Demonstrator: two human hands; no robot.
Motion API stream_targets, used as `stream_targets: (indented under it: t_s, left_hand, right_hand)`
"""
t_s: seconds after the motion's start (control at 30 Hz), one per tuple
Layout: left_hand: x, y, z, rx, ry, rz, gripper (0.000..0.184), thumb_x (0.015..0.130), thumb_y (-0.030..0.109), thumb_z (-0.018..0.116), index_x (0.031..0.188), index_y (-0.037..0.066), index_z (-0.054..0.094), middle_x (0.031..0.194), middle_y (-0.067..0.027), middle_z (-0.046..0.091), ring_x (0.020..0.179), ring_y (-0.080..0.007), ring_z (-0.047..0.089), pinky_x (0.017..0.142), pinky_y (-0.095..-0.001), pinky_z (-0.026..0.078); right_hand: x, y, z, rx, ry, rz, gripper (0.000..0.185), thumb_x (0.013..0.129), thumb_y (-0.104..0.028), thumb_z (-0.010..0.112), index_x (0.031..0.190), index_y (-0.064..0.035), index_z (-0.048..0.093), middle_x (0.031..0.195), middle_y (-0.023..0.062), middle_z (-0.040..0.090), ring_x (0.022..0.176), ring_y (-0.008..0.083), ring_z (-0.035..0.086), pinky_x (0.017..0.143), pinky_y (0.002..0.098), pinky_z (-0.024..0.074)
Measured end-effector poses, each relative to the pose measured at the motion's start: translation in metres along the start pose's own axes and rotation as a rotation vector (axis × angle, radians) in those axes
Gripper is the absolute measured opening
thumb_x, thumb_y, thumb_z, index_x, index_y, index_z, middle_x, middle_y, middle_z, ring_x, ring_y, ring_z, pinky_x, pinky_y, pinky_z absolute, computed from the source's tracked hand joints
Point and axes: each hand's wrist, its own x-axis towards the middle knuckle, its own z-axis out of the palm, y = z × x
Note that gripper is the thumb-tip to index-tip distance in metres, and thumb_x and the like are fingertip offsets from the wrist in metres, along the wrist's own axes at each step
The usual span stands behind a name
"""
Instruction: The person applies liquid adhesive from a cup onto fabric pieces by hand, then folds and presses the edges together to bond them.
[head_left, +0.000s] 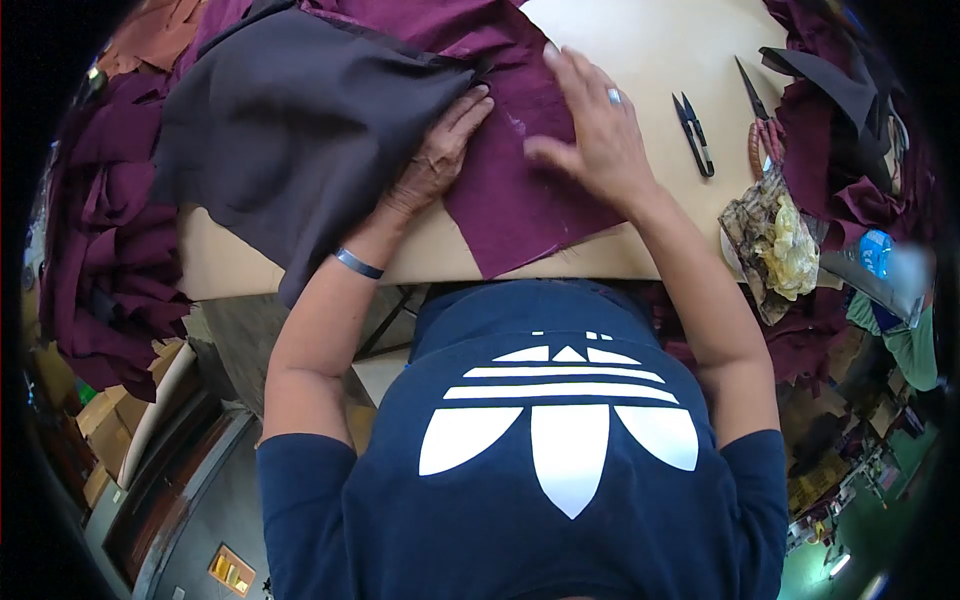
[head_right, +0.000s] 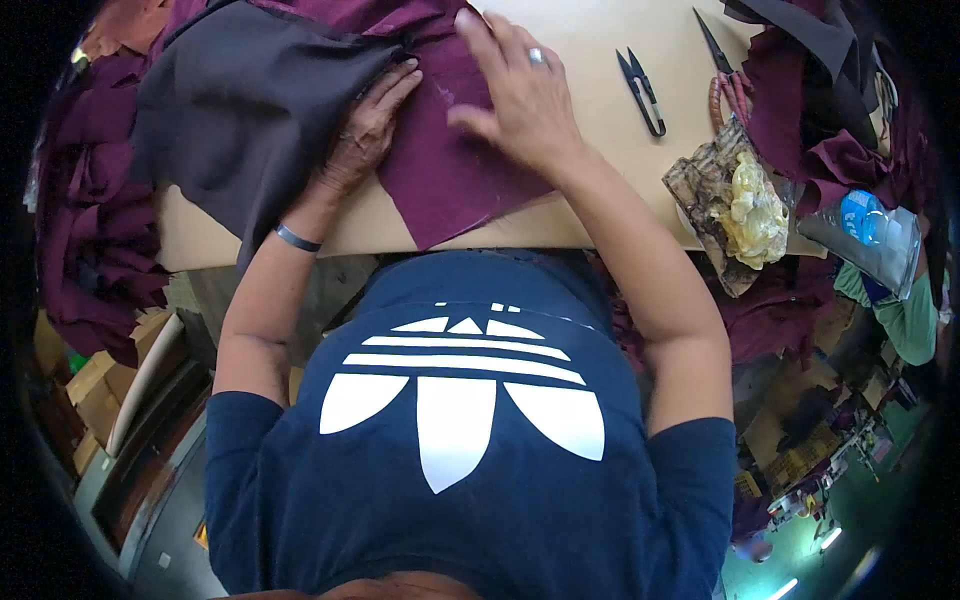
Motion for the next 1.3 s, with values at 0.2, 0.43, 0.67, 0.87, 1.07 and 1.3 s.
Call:
stream_targets:
  t_s: [0.2, 0.43, 0.67, 0.87, 1.07, 1.3]
  left_hand:
    - [0.005, -0.005, -0.004, 0.094, 0.004, -0.017, 0.045, 0.076, -0.008, 0.051, 0.117, 0.007, 0.058, 0.119, -0.0122, 0.056, 0.109, -0.0285, 0.055, 0.096, -0.0341, 0.043]
    - [0.005, -0.003, -0.001, 0.162, 0.03, -0.023, 0.043, 0.076, -0.007, 0.052, 0.115, 0.009, 0.06, 0.118, -0.0119, 0.057, 0.108, -0.0284, 0.055, 0.096, -0.0342, 0.042]
    - [0.008, -0.008, 0.002, 0.24, 0.075, 0.044, 0.028, 0.08, 0.004, 0.051, 0.102, 0.011, 0.066, 0.111, -0.004, 0.061, 0.101, -0.0199, 0.058, 0.091, -0.0311, 0.044]
    - [0.013, -0.014, -0.011, 0.07, -0.028, 0.05, 0.031, 0.077, 0.0, 0.052, 0.103, 0.011, 0.065, 0.116, -0.0039, 0.06, 0.105, -0.0217, 0.056, 0.091, -0.0319, 0.044]
    - [0.033, -0.026, -0.03, -0.308, -0.21, -0.192, 0.031, 0.086, -0.009, 0.041, 0.108, 0.002, 0.059, 0.11, -0.0117, 0.062, 0.106, -0.0208, 0.058, 0.094, -0.0296, 0.044]
    - [0.071, -0.022, -0.03, -0.174, 0.018, -0.282, 0.03, 0.088, 0.011, 0.051, 0.117, 0.005, 0.053, 0.109, -0.0128, 0.056, 0.096, -0.0231, 0.054, 0.085, -0.0351, 0.042]
  right_hand:
    - [0.08, 0.01, 0.034, 0.215, 0.021, 0.256, 0.081, 0.077, -0.013, 0.065, 0.142, -0.0162, 0.016, 0.11, 0.025, 0.057, 0.097, 0.0416, 0.057, 0.086, 0.0457, 0.0442]
    - [0.08, 0.02, 0.046, 0.478, 0.291, 0.026, 0.069, 0.077, 0.003, 0.054, 0.139, -0.0189, 0.031, 0.116, 0.0209, 0.056, 0.104, 0.0381, 0.057, 0.088, 0.0399, 0.0458]
    - [0.077, 0.019, 0.042, 0.373, 0.073, 0.245, 0.068, 0.076, 0.002, 0.056, 0.138, -0.0157, 0.035, 0.117, 0.0176, 0.057, 0.099, 0.0356, 0.058, 0.083, 0.0411, 0.0457]
    - [0.048, -0.005, 0.029, 0.136, 0.407, -0.276, 0.052, 0.075, 0.005, 0.058, 0.124, -0.0089, 0.046, 0.101, 0.0114, 0.06, 0.091, 0.0299, 0.057, 0.079, 0.0397, 0.044]
    - [0.018, -0.005, 0.054, 0.167, 0.201, -0.308, 0.033, 0.077, 0.003, 0.05, 0.109, -0.0041, 0.051, 0.1, 0.0124, 0.059, 0.089, 0.0295, 0.057, 0.079, 0.0365, 0.048]
    - [0.017, -0.003, 0.064, -0.134, 0.162, -0.426, 0.029, 0.078, -0.01, 0.051, 0.107, -0.0072, 0.052, 0.109, 0.0135, 0.056, 0.095, 0.0276, 0.057, 0.079, 0.0354, 0.0478]
